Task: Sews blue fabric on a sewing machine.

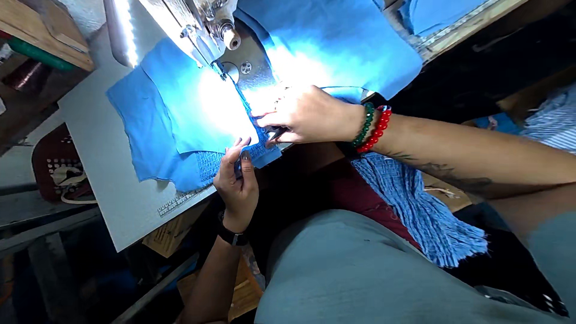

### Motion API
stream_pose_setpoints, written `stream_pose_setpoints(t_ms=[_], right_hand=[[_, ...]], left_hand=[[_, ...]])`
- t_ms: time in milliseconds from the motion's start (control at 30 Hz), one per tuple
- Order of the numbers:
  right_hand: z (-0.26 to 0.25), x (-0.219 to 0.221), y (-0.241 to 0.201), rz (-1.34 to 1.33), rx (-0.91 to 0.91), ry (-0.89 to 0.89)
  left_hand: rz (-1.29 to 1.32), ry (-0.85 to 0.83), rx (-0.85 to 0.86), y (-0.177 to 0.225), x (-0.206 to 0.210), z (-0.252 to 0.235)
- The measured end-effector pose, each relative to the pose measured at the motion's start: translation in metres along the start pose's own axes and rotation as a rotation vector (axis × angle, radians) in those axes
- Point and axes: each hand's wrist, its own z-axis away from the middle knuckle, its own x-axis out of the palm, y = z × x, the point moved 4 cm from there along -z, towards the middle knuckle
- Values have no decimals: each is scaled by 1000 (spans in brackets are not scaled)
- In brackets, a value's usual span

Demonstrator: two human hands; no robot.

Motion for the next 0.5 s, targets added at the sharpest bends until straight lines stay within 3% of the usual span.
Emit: stream_pose_setpoints(t_ms=[500], right_hand=[[13, 4, 1, -29, 33, 56]], left_hand=[[-528, -196, 117, 4, 11, 7]])
